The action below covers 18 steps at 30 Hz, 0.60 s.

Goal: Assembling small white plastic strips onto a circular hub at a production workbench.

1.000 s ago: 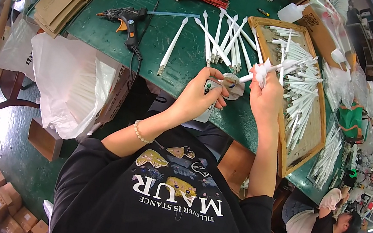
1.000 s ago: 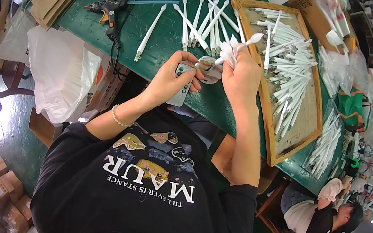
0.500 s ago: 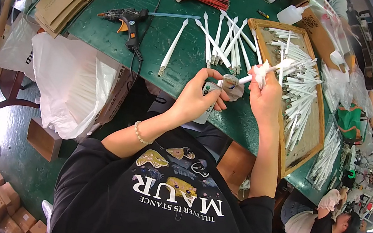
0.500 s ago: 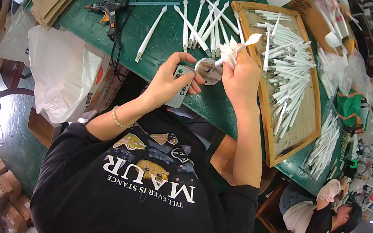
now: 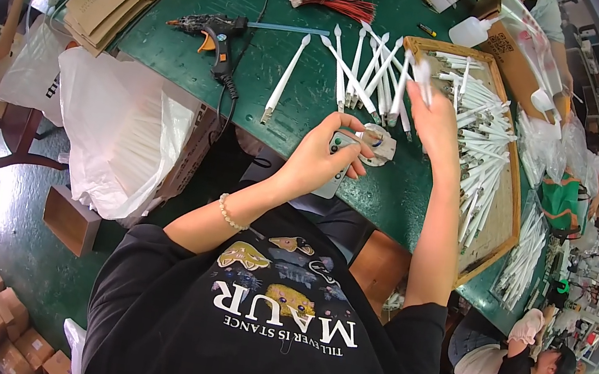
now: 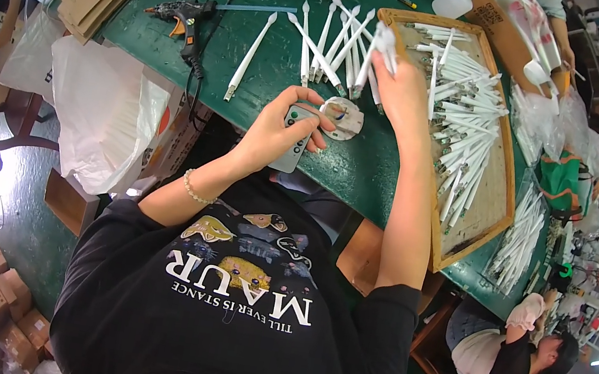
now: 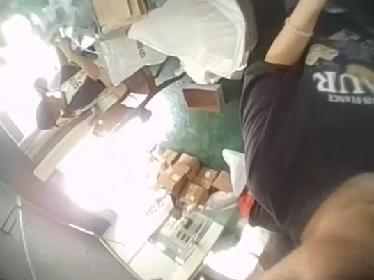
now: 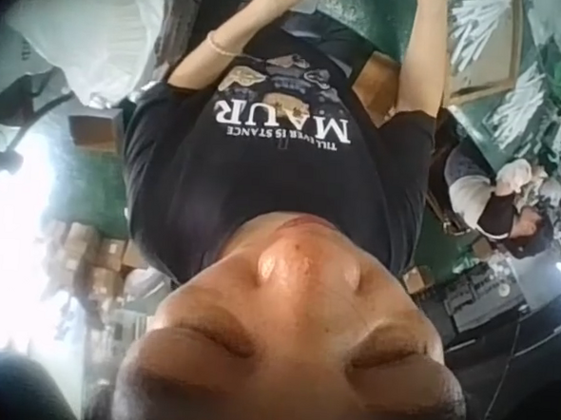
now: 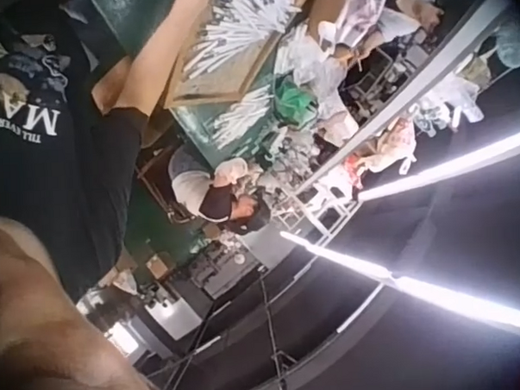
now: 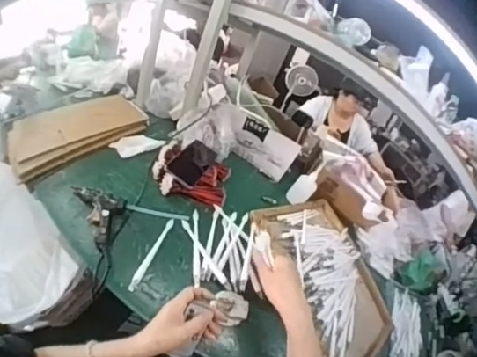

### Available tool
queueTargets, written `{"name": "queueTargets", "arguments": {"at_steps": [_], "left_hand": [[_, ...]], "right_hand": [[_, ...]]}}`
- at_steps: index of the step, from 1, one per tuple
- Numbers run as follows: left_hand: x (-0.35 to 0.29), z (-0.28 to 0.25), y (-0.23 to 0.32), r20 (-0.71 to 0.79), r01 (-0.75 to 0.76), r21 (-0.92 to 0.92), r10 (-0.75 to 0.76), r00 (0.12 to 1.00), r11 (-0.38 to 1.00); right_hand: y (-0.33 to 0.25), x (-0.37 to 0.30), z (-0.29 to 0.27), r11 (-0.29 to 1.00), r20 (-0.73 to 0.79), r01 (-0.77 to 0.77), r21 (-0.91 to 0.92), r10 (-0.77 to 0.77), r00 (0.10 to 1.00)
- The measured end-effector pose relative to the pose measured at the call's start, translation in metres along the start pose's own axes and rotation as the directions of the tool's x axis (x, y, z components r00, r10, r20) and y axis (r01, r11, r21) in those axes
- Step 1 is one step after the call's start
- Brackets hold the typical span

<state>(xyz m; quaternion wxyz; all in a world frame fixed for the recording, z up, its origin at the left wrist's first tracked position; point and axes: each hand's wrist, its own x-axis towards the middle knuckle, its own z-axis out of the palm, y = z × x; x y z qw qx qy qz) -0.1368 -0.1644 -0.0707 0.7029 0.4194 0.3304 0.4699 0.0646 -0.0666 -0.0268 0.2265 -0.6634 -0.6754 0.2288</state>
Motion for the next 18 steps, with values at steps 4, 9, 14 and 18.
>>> {"name": "queueTargets", "arguments": {"at_steps": [4,9,14,18], "left_hand": [[0.001,0.003,-0.001,0.023,-0.033,0.034,0.032,0.999,0.999],[-0.001,0.021,-0.003,0.119,-0.096,0.060,0.088,0.989,0.994],[-0.001,0.021,-0.012,0.036,-0.122,0.057,0.120,0.992,0.991],[-0.001,0.017,-0.016,-0.001,-0.145,0.055,0.145,0.989,0.988]], "right_hand": [[-0.027,-0.035,-0.014,0.812,0.031,-0.072,0.579,0.066,0.997],[-0.043,-0.064,-0.014,0.442,0.002,0.024,0.897,-0.058,0.998],[-0.037,-0.083,-0.012,0.653,-0.143,0.091,0.752,0.028,0.989],[-0.017,-0.088,-0.022,0.827,0.003,-0.047,0.560,0.055,0.999]]}}
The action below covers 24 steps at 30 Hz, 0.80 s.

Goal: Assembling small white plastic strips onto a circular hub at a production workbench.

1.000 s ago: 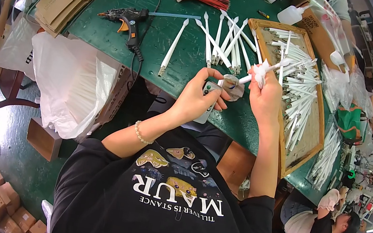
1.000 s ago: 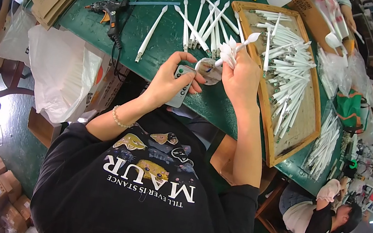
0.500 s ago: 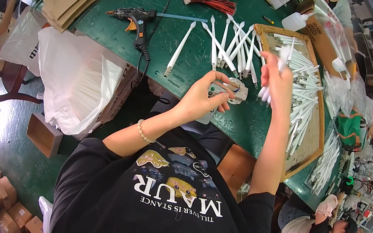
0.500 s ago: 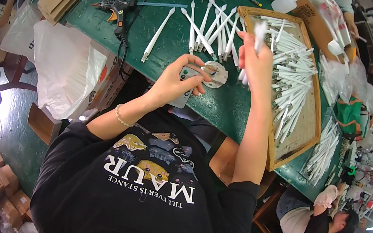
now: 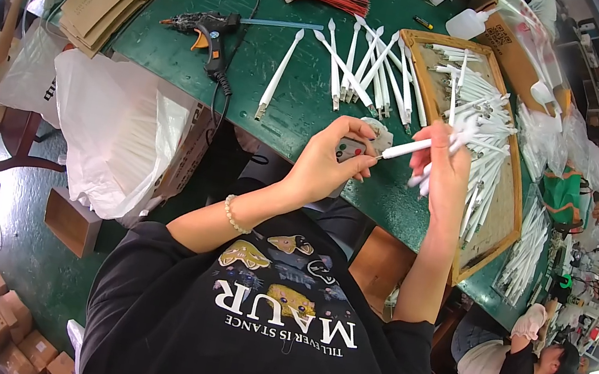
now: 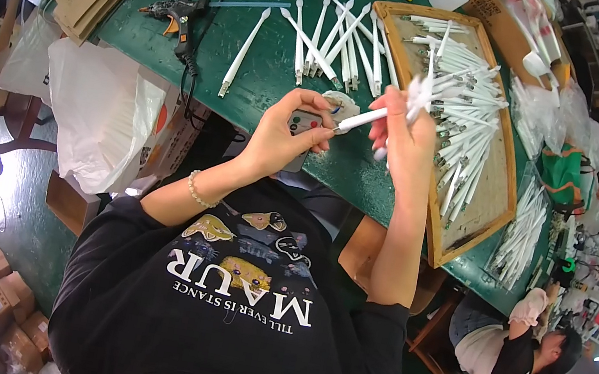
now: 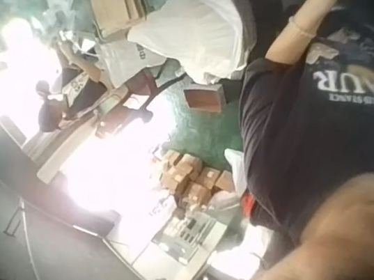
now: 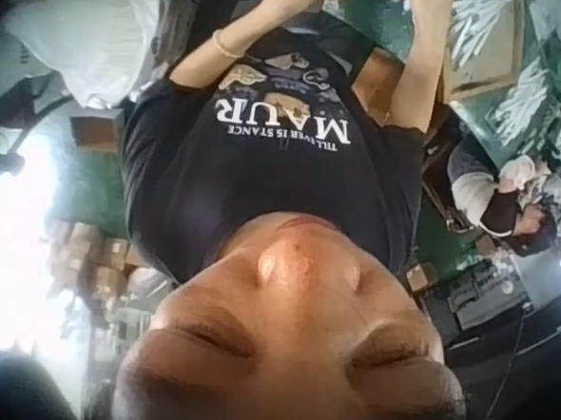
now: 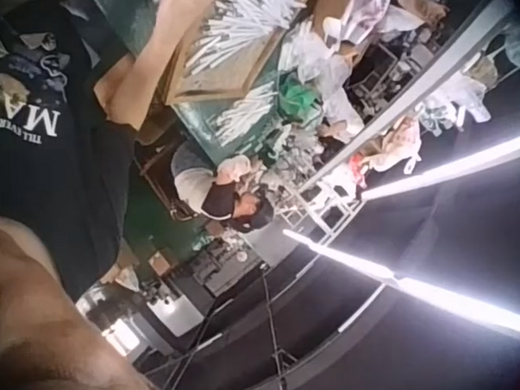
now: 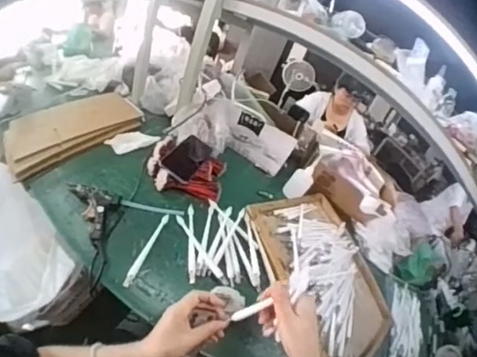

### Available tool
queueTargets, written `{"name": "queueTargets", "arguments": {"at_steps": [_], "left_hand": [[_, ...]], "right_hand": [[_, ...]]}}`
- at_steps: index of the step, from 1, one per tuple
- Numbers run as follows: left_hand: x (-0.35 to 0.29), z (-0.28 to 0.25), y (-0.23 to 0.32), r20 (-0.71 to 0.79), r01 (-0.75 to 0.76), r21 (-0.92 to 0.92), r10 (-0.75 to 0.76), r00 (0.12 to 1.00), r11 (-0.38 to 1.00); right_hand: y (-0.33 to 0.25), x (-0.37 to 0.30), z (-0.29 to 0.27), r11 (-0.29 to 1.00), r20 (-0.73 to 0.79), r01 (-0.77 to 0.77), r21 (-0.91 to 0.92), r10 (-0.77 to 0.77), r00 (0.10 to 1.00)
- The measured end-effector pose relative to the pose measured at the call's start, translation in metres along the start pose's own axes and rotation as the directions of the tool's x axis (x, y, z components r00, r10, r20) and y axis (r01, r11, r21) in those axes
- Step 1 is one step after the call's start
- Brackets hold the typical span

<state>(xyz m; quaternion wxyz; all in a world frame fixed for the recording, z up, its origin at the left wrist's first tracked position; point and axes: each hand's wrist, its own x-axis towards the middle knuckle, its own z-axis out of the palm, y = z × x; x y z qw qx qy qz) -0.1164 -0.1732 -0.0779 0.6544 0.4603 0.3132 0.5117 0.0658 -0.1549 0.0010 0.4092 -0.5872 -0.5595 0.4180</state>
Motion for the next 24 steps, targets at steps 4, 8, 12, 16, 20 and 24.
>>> {"name": "queueTargets", "arguments": {"at_steps": [4,8,12,16,20,24], "left_hand": [[0.002,0.002,0.003,-0.017,0.029,0.006,-0.029,0.999,1.000],[0.003,-0.002,0.007,-0.061,0.038,0.085,-0.032,0.998,0.996],[0.002,-0.005,0.006,-0.062,0.048,0.031,-0.046,0.997,0.998],[0.002,-0.007,0.004,-0.054,0.062,0.010,-0.061,0.997,0.998],[0.002,-0.007,0.007,-0.056,0.067,0.015,-0.066,0.996,0.998],[0.002,-0.007,0.007,-0.054,0.068,0.005,-0.068,0.996,0.998]], "right_hand": [[0.000,-0.004,0.008,1.000,0.004,0.012,-0.017,-0.012,1.000],[0.014,0.009,0.009,0.904,-0.139,0.100,-0.415,-0.171,0.975],[0.005,0.008,0.025,0.795,-0.096,0.206,-0.571,-0.314,0.945],[0.010,0.012,0.024,0.702,-0.029,0.318,-0.637,-0.435,0.900],[0.007,0.012,0.027,0.686,0.007,0.324,-0.651,-0.421,0.907],[0.016,0.017,0.025,0.730,0.058,0.403,-0.552,-0.448,0.892]]}}
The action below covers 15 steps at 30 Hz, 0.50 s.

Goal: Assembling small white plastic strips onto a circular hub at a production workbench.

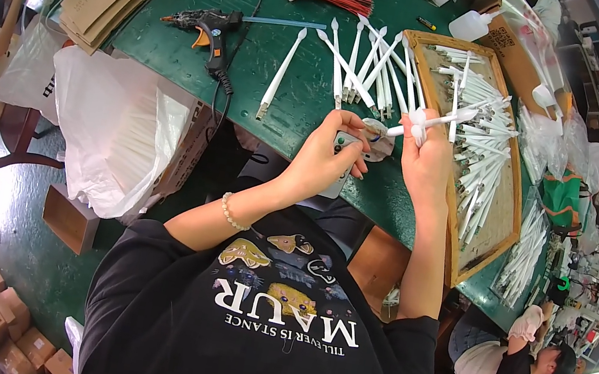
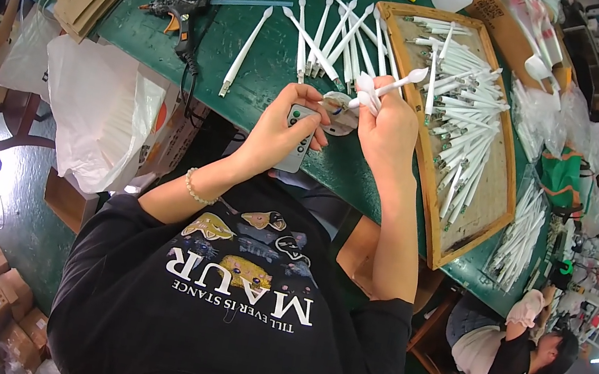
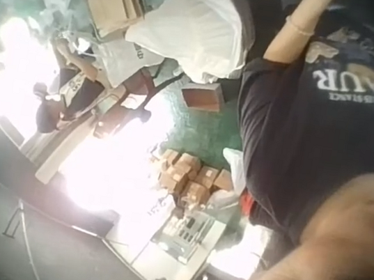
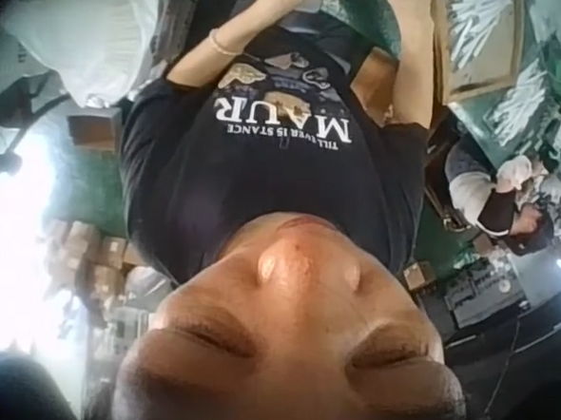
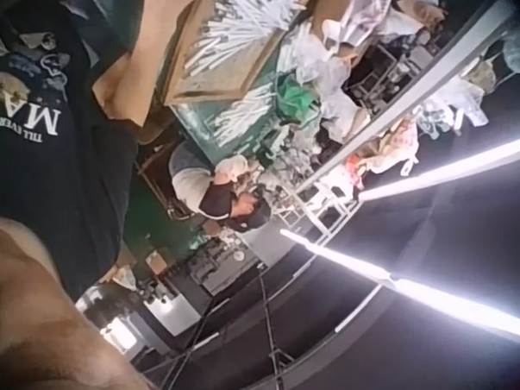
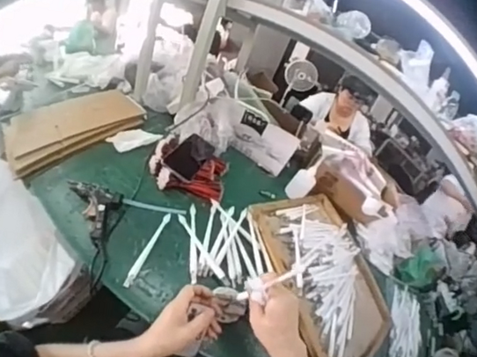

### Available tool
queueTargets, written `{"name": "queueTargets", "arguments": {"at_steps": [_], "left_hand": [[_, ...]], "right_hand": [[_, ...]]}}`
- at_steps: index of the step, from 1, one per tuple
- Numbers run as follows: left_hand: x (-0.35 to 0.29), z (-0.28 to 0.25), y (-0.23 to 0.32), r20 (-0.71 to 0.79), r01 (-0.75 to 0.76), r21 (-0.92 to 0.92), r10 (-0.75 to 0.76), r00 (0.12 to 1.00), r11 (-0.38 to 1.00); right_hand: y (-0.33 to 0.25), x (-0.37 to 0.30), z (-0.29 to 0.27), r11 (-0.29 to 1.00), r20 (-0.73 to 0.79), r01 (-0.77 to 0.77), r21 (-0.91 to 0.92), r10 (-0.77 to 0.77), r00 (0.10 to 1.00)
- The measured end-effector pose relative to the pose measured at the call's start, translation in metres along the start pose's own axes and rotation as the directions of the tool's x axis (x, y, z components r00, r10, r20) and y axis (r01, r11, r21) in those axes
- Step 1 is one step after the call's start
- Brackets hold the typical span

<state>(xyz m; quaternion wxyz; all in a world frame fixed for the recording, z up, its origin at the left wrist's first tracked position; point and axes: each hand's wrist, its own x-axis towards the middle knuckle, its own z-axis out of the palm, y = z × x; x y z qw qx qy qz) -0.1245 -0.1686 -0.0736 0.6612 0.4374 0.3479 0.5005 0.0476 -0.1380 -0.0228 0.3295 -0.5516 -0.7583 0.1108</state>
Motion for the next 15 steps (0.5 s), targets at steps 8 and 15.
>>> {"name": "queueTargets", "arguments": {"at_steps": [8,15], "left_hand": [[0.000,-0.001,0.001,-0.005,0.005,0.002,-0.005,1.000,1.000],[-0.001,-0.001,0.002,-0.001,0.020,-0.015,-0.020,1.000,1.000]], "right_hand": [[-0.002,0.008,-0.002,0.998,0.080,0.018,-0.056,-0.014,0.997],[-0.003,0.009,-0.001,1.000,0.074,0.019,-0.013,-0.018,0.997]]}}
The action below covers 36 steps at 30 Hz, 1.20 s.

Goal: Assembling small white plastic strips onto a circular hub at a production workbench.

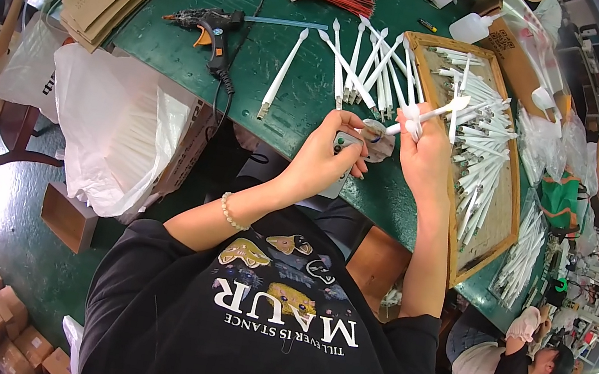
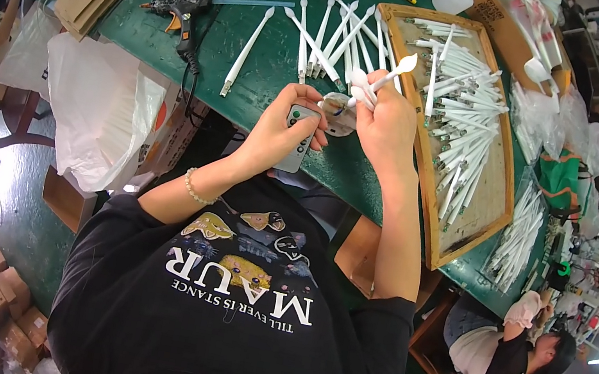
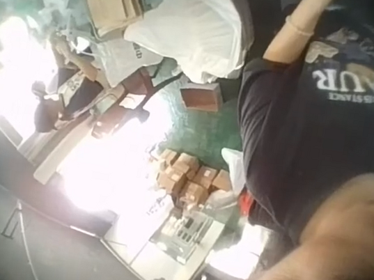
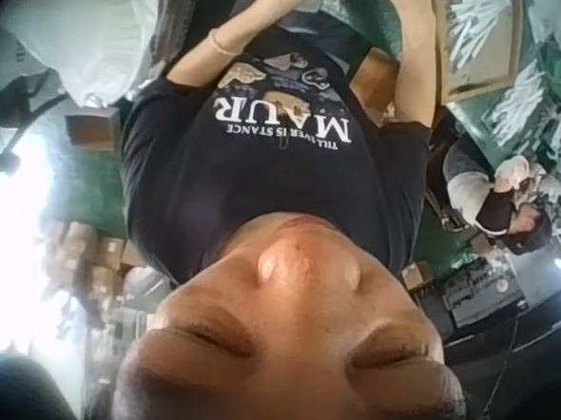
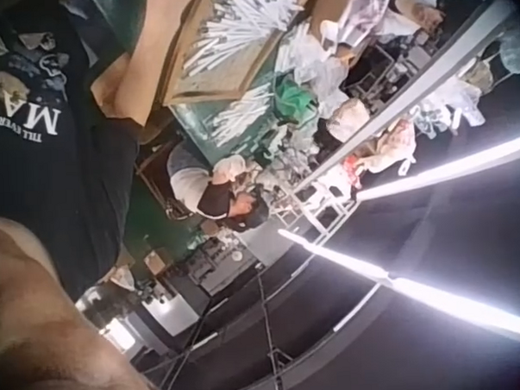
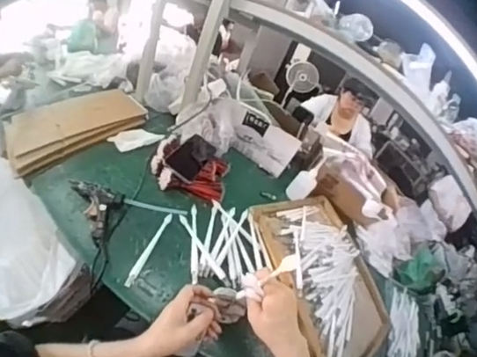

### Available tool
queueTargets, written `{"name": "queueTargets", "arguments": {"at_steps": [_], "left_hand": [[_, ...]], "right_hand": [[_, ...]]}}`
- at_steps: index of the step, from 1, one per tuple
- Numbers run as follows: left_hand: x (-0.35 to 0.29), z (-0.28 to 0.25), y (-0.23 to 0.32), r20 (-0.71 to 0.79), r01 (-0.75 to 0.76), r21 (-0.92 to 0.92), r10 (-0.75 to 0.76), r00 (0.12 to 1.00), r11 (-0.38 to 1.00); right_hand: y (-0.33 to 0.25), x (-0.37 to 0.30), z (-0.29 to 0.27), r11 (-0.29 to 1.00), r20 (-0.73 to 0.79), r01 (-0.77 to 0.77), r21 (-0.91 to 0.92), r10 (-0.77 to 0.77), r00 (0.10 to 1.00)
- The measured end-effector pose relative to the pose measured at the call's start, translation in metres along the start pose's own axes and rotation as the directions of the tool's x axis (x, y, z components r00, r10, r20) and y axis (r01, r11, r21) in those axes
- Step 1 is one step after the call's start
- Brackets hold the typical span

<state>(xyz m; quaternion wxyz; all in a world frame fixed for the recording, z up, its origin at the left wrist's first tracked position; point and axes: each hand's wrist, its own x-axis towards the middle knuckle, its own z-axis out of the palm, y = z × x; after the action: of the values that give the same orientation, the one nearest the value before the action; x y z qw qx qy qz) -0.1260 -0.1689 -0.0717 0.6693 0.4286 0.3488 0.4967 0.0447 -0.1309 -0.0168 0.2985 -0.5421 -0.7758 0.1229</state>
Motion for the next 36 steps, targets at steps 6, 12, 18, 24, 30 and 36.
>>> {"name": "queueTargets", "arguments": {"at_steps": [6,12,18,24,30,36], "left_hand": [[-0.001,-0.003,-0.003,0.022,0.055,-0.038,-0.054,0.998,0.998],[-0.002,-0.003,0.000,0.026,0.056,-0.064,-0.054,0.998,0.996],[0.000,-0.003,0.001,0.045,0.050,-0.063,-0.047,0.998,0.997],[-0.001,-0.005,-0.004,0.054,0.032,-0.050,-0.030,0.998,0.998],[0.000,-0.004,0.002,0.105,0.016,0.011,-0.017,0.994,1.000],[-0.002,0.001,-0.002,0.115,-0.024,0.038,0.020,0.993,0.999]], "right_hand": [[0.000,0.001,0.001,1.000,-0.007,-0.004,0.030,0.005,1.000],[0.001,0.001,0.002,1.000,-0.020,-0.007,-0.003,0.007,1.000],[0.009,0.013,-0.003,0.997,0.046,-0.065,-0.038,0.067,0.997],[0.035,0.043,0.000,0.975,0.159,-0.198,-0.104,0.213,0.964],[0.000,0.028,-0.009,0.431,0.195,-0.343,0.835,0.352,0.916],[-0.017,0.010,-0.001,0.196,0.183,-0.256,0.947,0.327,0.927]]}}
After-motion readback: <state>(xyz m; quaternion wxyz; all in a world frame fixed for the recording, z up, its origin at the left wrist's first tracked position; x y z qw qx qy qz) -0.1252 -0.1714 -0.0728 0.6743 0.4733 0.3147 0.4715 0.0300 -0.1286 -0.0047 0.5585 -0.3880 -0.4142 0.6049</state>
